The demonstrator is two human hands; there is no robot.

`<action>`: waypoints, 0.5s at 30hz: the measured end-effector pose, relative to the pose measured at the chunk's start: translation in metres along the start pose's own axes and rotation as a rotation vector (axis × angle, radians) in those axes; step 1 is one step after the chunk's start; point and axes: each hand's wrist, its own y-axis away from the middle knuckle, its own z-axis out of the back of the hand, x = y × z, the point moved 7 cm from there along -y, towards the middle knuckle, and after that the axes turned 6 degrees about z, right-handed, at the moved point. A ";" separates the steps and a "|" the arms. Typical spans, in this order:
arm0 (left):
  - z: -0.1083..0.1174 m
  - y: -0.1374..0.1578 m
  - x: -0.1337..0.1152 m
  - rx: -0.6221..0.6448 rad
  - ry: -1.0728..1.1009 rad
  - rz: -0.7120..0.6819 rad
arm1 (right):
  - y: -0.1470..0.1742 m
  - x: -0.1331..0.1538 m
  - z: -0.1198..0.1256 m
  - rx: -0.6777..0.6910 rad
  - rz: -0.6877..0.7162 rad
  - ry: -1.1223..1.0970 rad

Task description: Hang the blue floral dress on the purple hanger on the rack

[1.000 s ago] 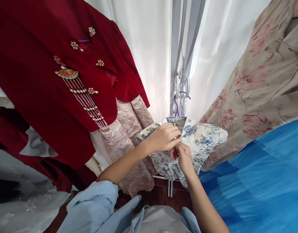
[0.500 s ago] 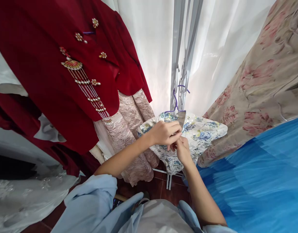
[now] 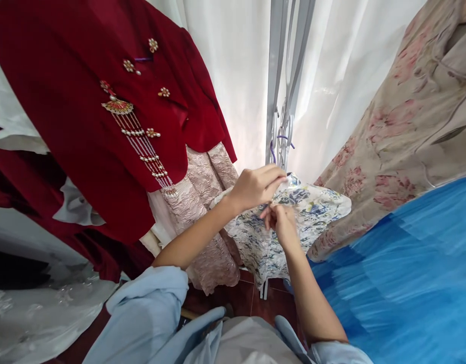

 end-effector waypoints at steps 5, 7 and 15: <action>0.015 -0.004 0.016 -0.033 0.059 0.048 | 0.085 -0.132 0.008 -0.024 -0.260 0.159; 0.015 0.001 0.025 0.009 0.119 0.074 | 0.132 -0.187 0.010 -0.050 -0.407 0.259; 0.069 0.072 0.183 -0.409 0.778 0.868 | 0.184 -0.236 -0.021 0.073 -0.435 0.142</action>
